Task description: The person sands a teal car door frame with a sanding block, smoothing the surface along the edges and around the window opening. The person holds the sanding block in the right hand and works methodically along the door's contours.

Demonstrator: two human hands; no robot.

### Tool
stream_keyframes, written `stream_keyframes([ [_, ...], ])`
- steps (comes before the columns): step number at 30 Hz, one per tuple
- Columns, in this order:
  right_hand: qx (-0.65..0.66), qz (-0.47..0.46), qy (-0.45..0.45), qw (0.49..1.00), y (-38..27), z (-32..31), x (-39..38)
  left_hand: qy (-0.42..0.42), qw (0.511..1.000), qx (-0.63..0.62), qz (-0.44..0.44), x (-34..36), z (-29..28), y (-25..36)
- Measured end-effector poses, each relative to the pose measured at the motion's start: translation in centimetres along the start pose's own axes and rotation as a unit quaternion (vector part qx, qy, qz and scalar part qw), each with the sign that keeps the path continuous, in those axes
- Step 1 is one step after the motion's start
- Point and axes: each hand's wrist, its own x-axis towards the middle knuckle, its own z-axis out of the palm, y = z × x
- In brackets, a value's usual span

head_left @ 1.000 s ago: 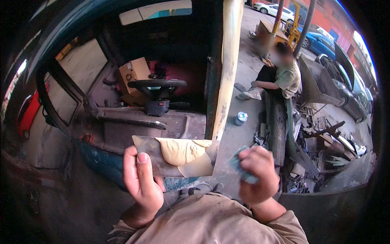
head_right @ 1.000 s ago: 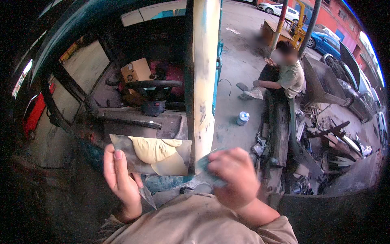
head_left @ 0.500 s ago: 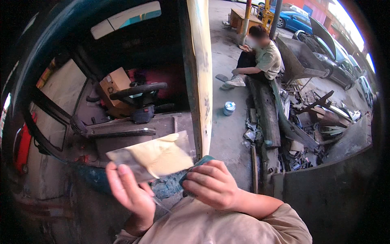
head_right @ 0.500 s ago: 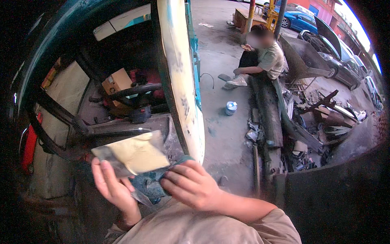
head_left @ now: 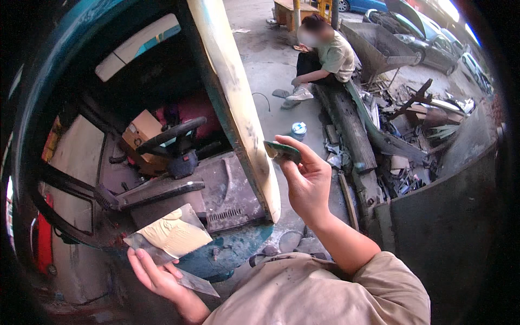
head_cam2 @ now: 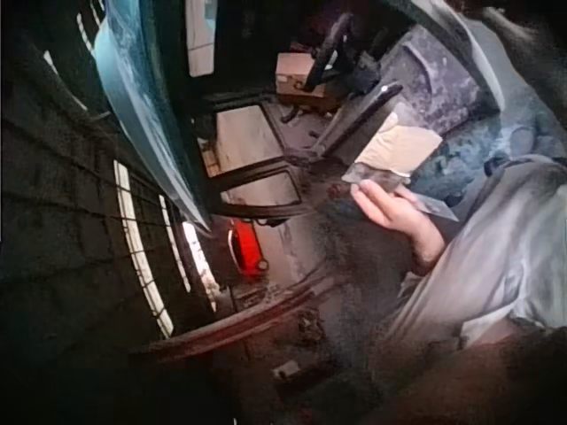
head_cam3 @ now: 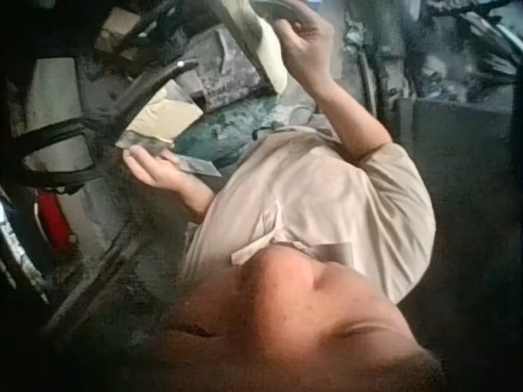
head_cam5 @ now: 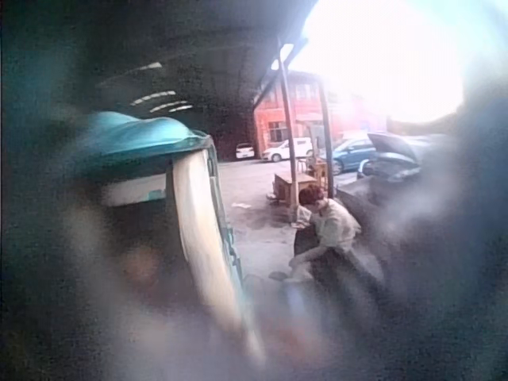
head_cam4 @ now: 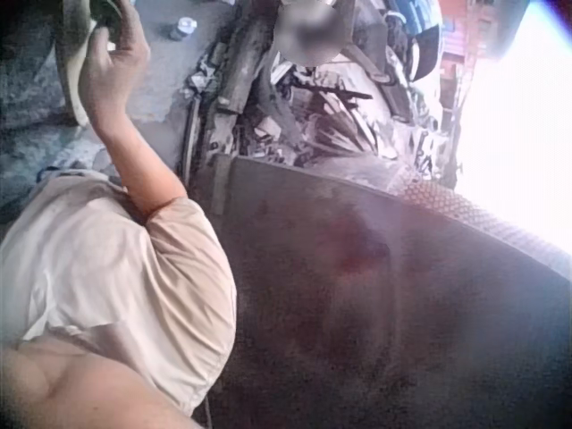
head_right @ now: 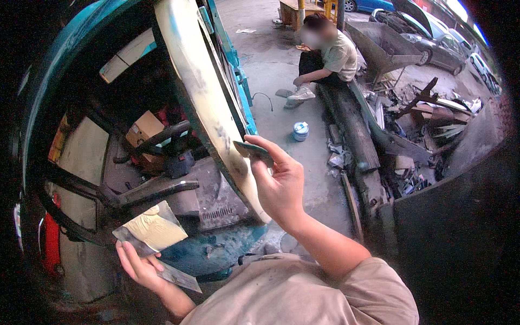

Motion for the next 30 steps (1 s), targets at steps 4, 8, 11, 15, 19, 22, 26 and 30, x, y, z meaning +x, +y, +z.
stream_keyframes([
  [4, -0.002, 0.056, 0.035, 0.998, 0.6, 0.0, 0.2, 0.027, 0.999, 0.014, 0.009, 0.5, -0.8, -0.3],
  [8, -0.016, 0.066, 0.048, 0.997, 1.8, 0.2, 0.6, 0.028, 0.999, 0.028, 0.008, 1.8, -2.1, -1.3],
  [11, -0.034, 0.057, 0.048, 0.997, 1.9, 1.0, 0.3, 0.007, 1.0, 0.029, 0.004, 2.5, -2.7, -2.3],
  [15, -0.125, -0.003, 0.076, 0.989, 1.4, 2.1, -0.8, -0.023, 0.999, 0.025, 0.0, 3.1, -3.3, -3.1],
  [19, -0.248, -0.103, 0.095, 0.959, -0.2, 3.5, -3.3, -0.039, 0.999, 0.034, -0.015, 3.9, -3.4, -3.7],
  [22, -0.277, -0.196, 0.025, 0.94, 0.2, 3.9, -5.2, -0.038, 0.999, 0.031, -0.023, 4.2, -2.4, -3.5],
  [26, -0.258, -0.181, 0.083, 0.945, -0.1, 2.7, -6.7, -0.049, 0.999, 0.014, -0.016, 5.4, -3.3, -4.3],
  [30, -0.128, 0.022, 0.129, 0.983, 2.4, 0.6, -4.1, -0.066, 0.997, 0.032, -0.02, 5.9, -4.1, -4.5],
])
